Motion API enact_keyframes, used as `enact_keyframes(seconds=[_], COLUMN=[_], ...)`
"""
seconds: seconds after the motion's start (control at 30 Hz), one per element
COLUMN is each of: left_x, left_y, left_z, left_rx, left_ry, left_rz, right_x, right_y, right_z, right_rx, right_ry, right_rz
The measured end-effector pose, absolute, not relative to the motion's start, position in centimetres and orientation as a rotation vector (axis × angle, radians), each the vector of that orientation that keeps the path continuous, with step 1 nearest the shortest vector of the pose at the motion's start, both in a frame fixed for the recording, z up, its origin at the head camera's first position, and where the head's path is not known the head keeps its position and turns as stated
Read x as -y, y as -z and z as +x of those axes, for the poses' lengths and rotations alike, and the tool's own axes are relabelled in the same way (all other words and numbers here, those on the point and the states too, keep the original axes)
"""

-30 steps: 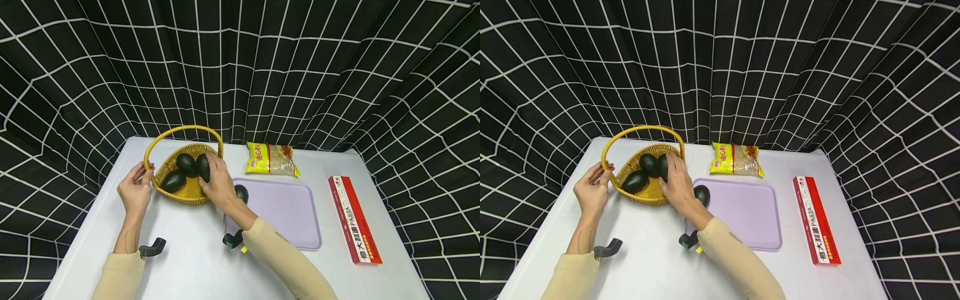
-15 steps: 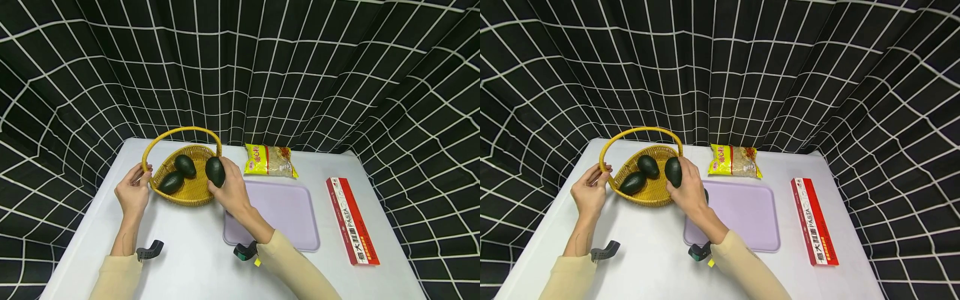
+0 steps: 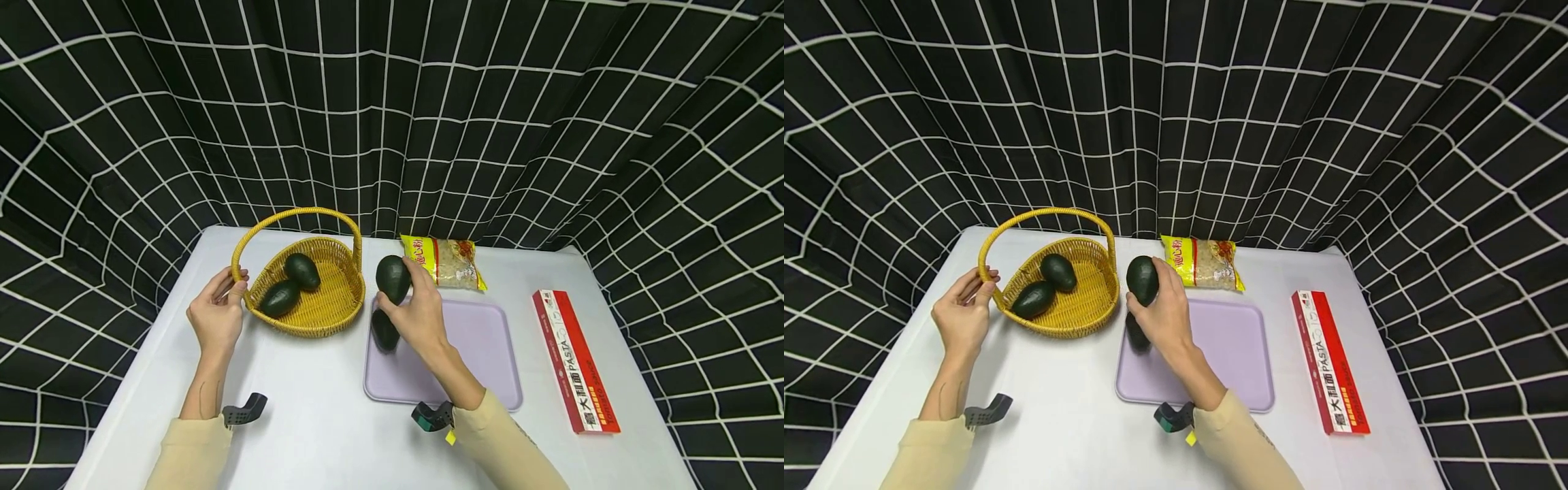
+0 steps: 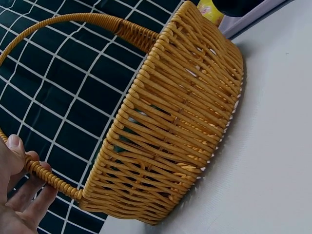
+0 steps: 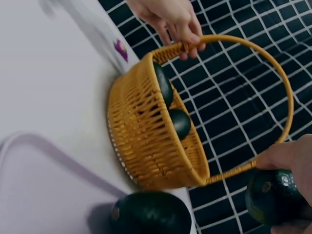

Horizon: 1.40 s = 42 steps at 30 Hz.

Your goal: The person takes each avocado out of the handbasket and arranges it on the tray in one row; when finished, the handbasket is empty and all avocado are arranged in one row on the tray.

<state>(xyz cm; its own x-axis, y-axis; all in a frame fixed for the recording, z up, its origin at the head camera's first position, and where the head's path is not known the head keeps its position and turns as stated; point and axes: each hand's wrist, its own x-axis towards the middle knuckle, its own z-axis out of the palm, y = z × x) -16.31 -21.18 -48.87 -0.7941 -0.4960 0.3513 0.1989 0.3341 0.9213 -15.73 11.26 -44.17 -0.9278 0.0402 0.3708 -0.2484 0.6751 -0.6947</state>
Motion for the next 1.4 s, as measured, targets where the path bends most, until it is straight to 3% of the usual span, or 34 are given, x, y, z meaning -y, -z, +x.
enact_keyframes(seconds=[1.4], left_x=[22.4], left_y=[47.2], left_z=[-16.2], left_rx=[2.149], left_ry=[1.546], left_rz=[0.242], right_x=[-18.0], right_y=[48.6], right_z=[-12.8], right_rx=[2.650], right_ry=[-1.248], right_rz=[-0.065])
